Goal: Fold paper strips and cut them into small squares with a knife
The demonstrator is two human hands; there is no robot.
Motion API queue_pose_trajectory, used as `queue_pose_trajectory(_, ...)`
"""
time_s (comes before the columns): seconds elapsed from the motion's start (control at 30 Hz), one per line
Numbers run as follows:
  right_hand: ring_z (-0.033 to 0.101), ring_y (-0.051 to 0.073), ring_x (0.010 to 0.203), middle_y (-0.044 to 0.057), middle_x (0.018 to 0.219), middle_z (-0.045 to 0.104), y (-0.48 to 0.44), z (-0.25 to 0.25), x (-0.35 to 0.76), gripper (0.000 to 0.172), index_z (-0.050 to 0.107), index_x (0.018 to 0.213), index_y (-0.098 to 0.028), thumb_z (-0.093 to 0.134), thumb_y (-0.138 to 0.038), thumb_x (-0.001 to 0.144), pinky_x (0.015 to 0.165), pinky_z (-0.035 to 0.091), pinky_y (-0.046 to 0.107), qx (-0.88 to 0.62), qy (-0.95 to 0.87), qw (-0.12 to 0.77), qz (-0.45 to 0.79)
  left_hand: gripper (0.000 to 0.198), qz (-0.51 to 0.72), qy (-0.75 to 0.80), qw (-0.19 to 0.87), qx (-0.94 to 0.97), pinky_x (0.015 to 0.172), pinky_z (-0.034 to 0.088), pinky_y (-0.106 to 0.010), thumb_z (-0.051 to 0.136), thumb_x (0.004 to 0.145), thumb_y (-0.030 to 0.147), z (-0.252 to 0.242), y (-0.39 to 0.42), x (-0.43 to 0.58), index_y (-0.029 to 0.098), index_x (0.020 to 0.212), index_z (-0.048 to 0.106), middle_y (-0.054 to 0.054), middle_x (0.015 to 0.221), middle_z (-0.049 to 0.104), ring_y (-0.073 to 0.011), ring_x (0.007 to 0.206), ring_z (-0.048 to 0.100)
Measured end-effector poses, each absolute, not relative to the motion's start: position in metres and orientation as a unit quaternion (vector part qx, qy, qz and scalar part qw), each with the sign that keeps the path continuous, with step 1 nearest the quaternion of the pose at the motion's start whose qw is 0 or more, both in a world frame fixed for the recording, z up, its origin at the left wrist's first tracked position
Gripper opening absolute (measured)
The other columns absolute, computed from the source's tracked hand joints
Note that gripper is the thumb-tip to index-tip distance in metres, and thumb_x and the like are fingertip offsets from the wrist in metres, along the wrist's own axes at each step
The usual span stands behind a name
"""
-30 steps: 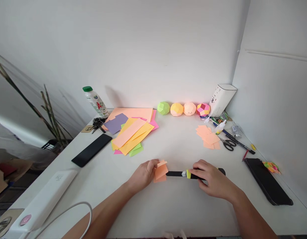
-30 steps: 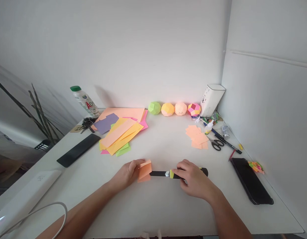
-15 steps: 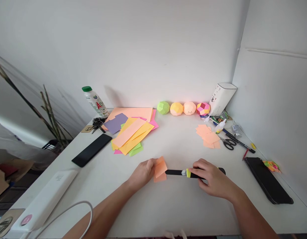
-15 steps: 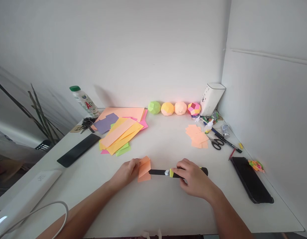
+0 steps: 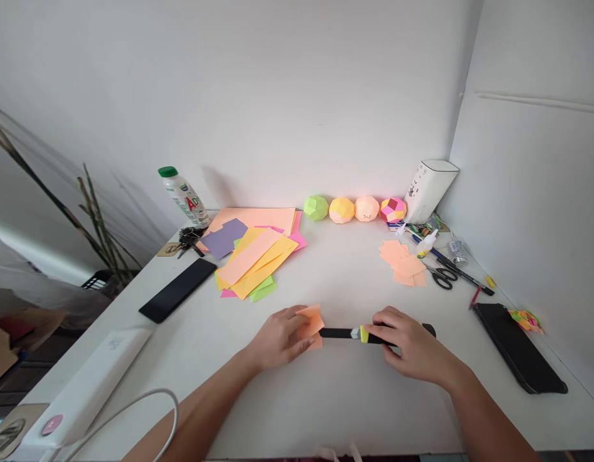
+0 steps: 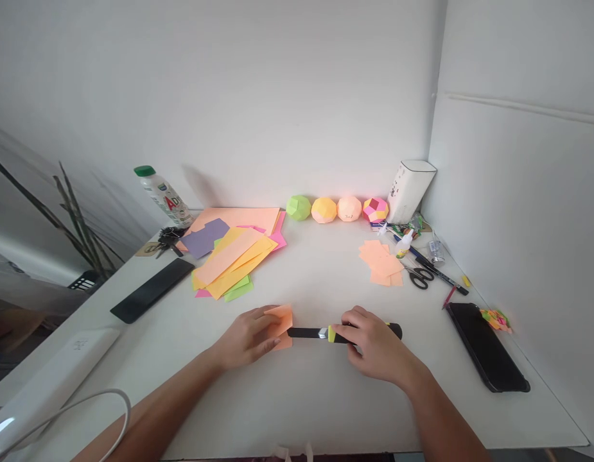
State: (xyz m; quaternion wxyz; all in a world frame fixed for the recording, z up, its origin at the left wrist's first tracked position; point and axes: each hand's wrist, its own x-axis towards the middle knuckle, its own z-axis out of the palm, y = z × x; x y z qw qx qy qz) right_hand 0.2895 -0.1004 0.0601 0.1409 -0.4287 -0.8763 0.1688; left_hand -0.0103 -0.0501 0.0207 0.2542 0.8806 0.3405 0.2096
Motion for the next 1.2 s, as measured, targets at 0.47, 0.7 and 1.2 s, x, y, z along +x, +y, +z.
queue_pose_trajectory(0.47,0.053,0.021,0.088,0.008,0.093,0.057,-0.099,0.06,0.289,0.044,0.063,0.109,-0.021,0.045,-0.001,0.073,0.07,0.05,0.033,-0.43,-0.875,0.143,0.169,0.022,0.208,0.34,0.288,0.871,0.076,0.048,-0.032,0.039,0.092,0.037,0.026,-0.049,-0.011,0.021,0.094,0.054,-0.008,0.1,0.061,-0.0215,0.093,0.059)
queue_pose_trajectory(0.7,0.054,0.021,0.087,0.008,0.093,0.058,-0.099,0.06,0.289,0.043,0.063,0.11,-0.021,0.045,-0.003,0.075,0.07,0.051,0.034,-0.427,-0.876,0.149,0.168,0.021,0.22,0.343,0.276,0.87,0.071,0.048,-0.033,0.036,0.092,0.033,0.026,-0.05,-0.011,0.021,0.091,0.053,-0.007,0.095,0.061,-0.0197,0.083,0.058)
queue_pose_trajectory(1.2,0.054,0.021,0.087,0.007,0.09,0.058,-0.1,0.058,0.292,0.048,0.065,0.109,-0.022,0.047,0.0,0.071,0.07,0.051,0.032,-0.449,-0.867,0.108,0.189,0.023,0.213,0.397,0.271,0.851,0.055,0.04,-0.024,0.034,0.091,0.022,0.016,-0.047,-0.012,0.02,0.073,0.048,-0.001,0.075,0.053,-0.014,0.063,0.05)
